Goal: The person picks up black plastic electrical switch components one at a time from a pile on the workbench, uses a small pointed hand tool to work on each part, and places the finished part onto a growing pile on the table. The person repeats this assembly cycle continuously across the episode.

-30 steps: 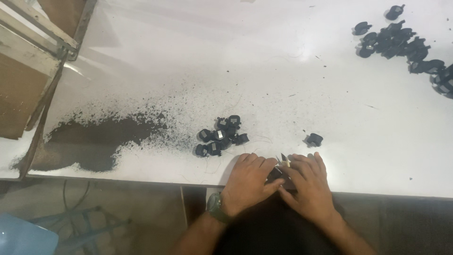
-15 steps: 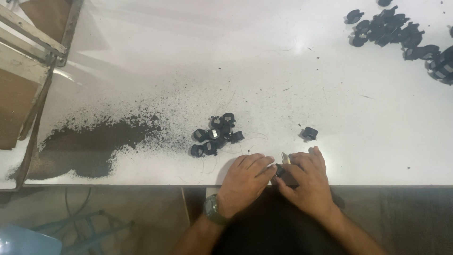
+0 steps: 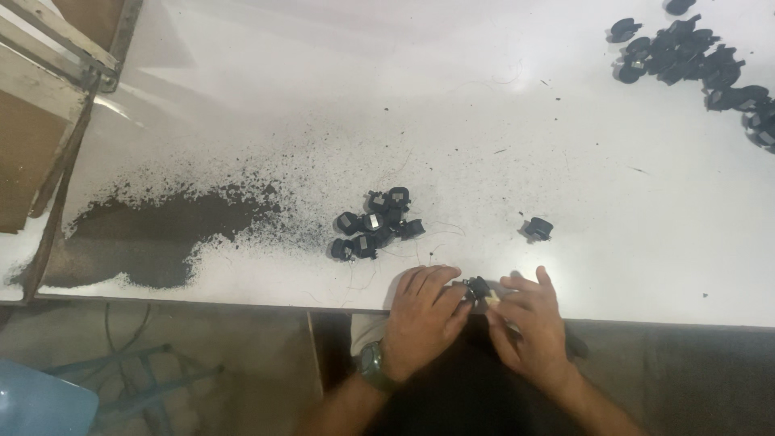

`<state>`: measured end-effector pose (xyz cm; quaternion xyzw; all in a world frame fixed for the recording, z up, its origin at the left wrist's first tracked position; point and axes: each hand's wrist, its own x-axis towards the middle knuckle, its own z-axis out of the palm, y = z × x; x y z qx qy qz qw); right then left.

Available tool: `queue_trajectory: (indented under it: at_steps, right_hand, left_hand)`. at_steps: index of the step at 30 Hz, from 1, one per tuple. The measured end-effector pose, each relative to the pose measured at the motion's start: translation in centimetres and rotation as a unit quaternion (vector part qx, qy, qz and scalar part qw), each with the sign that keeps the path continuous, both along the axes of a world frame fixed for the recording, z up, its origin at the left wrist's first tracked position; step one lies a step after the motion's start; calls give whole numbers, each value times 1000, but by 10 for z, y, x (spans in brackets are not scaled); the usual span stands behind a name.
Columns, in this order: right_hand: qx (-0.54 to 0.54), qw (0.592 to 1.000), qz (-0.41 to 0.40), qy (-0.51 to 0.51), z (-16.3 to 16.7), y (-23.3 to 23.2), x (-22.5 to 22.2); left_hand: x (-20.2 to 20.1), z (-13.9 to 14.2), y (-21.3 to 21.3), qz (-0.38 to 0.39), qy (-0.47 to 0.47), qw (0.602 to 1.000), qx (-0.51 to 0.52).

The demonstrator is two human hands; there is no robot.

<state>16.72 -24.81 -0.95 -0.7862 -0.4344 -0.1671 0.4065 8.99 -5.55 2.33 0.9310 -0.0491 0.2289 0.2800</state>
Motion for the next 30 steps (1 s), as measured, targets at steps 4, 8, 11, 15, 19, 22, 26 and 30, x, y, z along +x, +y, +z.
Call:
queue_trajectory:
  at_steps: [4,8,11,15,19,22,26,30]
  right_hand:
    - [-6,1000,6,28,-11,3,-1]
    - [-17,1000,7,10,-7,9,0]
    - [-17,1000,0,14,1,11,-2]
    - [-12,999,-16,27,9,15,-3]
    - [-14,999,-16,30,13,19,-3]
    - [-2,999,-16,38,13,19,-3]
    - [-4,999,-5,41,11,17,-2]
    - [-5,999,-3,39,4,15,-1]
  left_hand:
    - [-1,-10,-1,14,-8,1000,-15]
    - [-3,-13,-1,21,-24,999,-41]
    - [-3,-11,1,4,-43,998,-37]
    - [-5,-7,4,-19,-48,999,17]
    - [-6,-4,2,-17,-67,996,50]
    - [-5,-4,0,-4,-80,996,36]
    - [-1,-3,0,24,-50,998,-4]
    - [0,-1,-2,48,-9,998,-34]
